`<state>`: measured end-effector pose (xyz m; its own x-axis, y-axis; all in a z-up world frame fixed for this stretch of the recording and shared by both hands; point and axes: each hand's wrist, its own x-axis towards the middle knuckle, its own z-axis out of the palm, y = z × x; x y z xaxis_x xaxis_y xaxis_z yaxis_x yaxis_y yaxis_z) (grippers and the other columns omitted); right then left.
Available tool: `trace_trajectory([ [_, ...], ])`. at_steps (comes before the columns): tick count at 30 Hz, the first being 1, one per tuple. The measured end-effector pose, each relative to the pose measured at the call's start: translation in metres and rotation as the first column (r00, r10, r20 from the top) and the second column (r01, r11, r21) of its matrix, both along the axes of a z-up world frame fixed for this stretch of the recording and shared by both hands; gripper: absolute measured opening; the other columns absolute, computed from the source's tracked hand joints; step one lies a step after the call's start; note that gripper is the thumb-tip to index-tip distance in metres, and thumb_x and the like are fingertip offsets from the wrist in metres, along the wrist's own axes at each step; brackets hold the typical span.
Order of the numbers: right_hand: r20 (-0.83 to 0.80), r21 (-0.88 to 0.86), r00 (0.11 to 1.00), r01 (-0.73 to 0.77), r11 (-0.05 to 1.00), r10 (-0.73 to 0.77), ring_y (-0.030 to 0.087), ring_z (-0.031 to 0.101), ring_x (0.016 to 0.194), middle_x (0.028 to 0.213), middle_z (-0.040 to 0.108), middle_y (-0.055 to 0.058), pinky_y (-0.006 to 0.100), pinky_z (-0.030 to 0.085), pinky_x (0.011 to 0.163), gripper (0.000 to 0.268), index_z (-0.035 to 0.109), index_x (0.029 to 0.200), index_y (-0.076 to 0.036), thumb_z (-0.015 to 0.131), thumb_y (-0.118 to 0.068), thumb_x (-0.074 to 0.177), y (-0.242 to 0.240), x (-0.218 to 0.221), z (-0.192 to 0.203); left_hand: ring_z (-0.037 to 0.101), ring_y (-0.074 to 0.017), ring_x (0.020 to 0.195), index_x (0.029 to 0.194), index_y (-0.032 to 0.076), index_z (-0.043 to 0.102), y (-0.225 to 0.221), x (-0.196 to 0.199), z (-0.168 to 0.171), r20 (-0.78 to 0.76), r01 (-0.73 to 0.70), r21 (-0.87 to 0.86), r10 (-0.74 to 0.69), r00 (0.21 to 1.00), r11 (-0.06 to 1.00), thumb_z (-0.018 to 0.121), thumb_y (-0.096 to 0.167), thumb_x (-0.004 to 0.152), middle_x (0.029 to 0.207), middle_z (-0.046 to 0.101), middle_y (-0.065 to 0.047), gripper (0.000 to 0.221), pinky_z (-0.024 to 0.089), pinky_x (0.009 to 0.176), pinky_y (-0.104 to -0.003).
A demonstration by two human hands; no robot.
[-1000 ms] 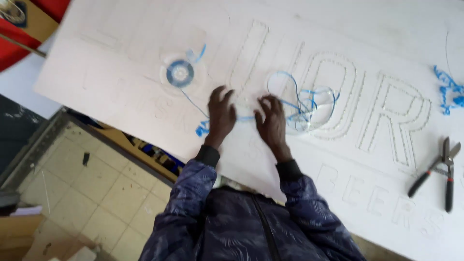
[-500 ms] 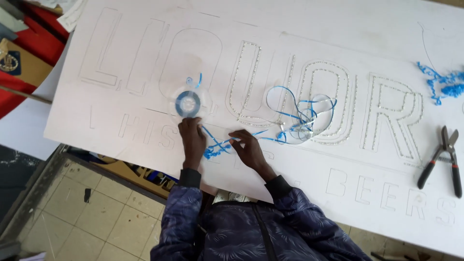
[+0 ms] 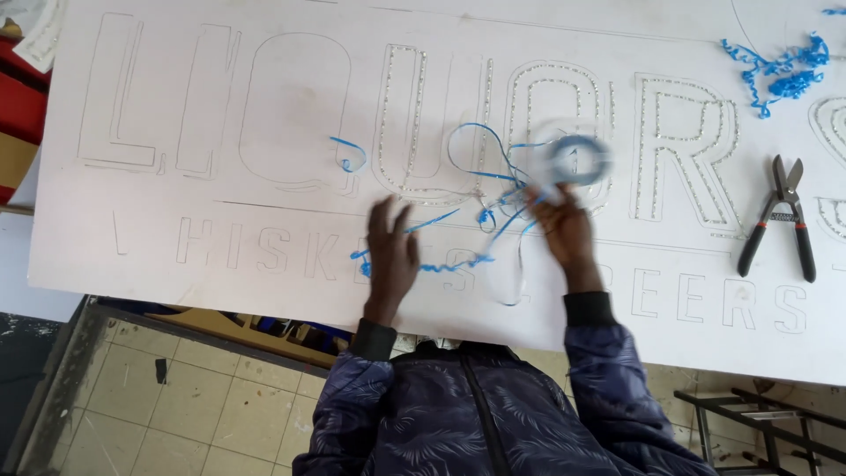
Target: The person is untangling and laying out blue LED strips onto a large white board that has a sign template printed on it.
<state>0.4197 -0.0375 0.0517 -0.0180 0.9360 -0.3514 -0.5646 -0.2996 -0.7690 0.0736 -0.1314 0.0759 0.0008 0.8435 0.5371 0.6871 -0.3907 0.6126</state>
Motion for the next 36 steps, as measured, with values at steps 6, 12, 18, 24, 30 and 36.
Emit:
trace_trajectory([
  [6,0.253,0.190,0.795,0.518,0.834,-0.551,0.016,0.065,0.107,0.105,0.055,-0.002,0.042,0.062,0.116,0.032,0.055,0.099,-0.016,0.085,-0.021,0.109,-0.019,0.039,-0.003,0.057,-0.0521,0.143,0.155,0.012,0.064,-0.016,-0.012,-0.036,-0.375,-0.438,-0.353,0.303,0.876,0.827,0.079,0.036,0.106,0.158,0.053,-0.024,0.057,0.059,0.099,-0.066],
  [12,0.600,0.336,0.799,-0.295,0.895,0.038,0.043,0.071,0.132,0.173,0.041,0.027,0.053,0.067,0.105,0.087,0.040,0.170,-0.004,0.072,0.023,0.093,-0.051,-0.063,-0.019,0.076,-0.0324,0.101,0.111,0.021,0.074,0.001,0.060,-0.072,0.040,-0.144,-0.249,0.159,0.987,0.958,0.067,0.014,0.107,0.100,0.069,-0.003,0.010,0.062,0.090,-0.046],
  [18,0.441,0.121,0.731,-0.624,0.772,0.521,0.028,0.080,0.080,0.111,0.079,0.024,0.042,0.074,0.071,0.082,0.043,0.170,-0.014,0.070,0.011,0.097,-0.064,-0.075,0.006,0.081,-0.0226,0.114,0.137,0.016,0.084,0.005,0.088,0.007,0.774,0.356,-0.402,0.105,0.625,0.844,0.075,0.018,0.113,0.128,0.085,-0.014,0.026,0.069,0.091,-0.037],
  [24,0.688,0.156,0.636,-0.600,0.785,0.349,0.028,0.086,0.089,0.106,0.083,0.021,0.039,0.073,0.076,0.032,0.077,0.141,-0.008,0.077,-0.010,0.109,-0.059,-0.054,0.024,0.073,-0.0387,0.127,0.139,0.010,0.076,0.052,0.013,-0.010,0.412,-0.046,-0.144,0.102,0.906,0.989,0.075,0.012,0.109,0.138,0.072,-0.018,0.030,0.069,0.089,-0.045],
  [30,0.974,0.057,0.124,-0.943,0.329,0.188,0.052,0.061,0.131,0.161,0.055,0.026,0.066,0.061,0.103,0.096,0.057,0.168,-0.019,0.081,-0.065,0.087,-0.076,-0.083,0.050,0.062,-0.0504,0.138,0.163,0.015,0.063,0.126,-0.054,-0.047,-0.156,-0.482,-0.224,0.457,0.876,0.847,0.071,-0.002,0.101,0.163,0.049,-0.025,0.065,0.060,0.108,-0.068],
  [36,0.995,0.079,0.060,-0.962,0.262,-0.081,0.035,0.076,0.105,0.116,0.069,0.008,0.047,0.066,0.084,0.013,0.079,0.118,-0.011,0.069,-0.019,0.113,-0.042,-0.095,-0.011,0.074,-0.0289,0.100,0.106,0.013,0.078,0.136,-0.037,-0.057,-0.030,-0.333,-0.204,0.334,0.942,0.921,0.069,-0.007,0.102,0.106,0.069,-0.003,0.023,0.063,0.090,-0.044],
])
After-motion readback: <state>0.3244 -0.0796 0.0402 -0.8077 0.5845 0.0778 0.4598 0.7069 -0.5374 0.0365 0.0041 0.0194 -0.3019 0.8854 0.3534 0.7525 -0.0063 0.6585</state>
